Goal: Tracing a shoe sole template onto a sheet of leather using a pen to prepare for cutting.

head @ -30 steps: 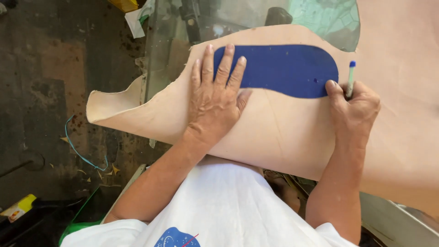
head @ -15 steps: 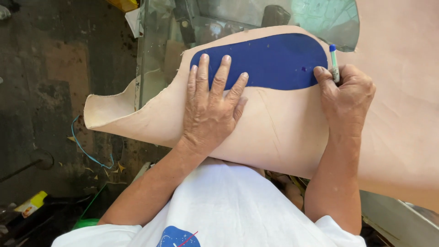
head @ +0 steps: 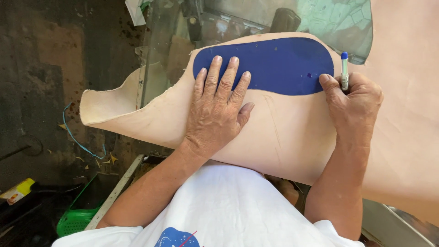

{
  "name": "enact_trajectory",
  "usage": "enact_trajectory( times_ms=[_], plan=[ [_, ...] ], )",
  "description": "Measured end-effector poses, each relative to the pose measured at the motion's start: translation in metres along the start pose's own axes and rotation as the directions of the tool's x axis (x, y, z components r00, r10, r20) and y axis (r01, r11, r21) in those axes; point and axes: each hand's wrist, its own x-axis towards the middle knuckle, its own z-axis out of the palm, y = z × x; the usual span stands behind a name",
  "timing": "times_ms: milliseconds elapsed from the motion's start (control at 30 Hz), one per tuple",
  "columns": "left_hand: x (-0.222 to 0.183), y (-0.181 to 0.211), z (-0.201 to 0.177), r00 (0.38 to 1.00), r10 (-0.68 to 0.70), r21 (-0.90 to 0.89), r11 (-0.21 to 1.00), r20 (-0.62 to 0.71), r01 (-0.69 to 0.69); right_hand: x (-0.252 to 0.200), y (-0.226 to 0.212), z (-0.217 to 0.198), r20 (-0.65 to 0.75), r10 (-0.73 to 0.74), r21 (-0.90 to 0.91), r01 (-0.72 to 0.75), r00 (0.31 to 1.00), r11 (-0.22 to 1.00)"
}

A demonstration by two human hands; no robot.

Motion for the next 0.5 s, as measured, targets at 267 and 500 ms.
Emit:
enact_trajectory(
  times_ms=[267, 500],
  plan=[
    [0.001, 0.001, -0.001, 0.997, 0.071, -0.007, 0.997, -0.043, -0.071, -0.004, -0.008, -0.003, 0.015, 0.052, 0.126, -0.053, 0.999, 0.991],
    [0.005, 0.002, 0.000, 0.995, 0.089, -0.029, 0.996, -0.034, -0.090, -0.005, -0.018, -0.009, 0.055, 0.095, 0.209, -0.104, 0.994, 0.972]
  ],
)
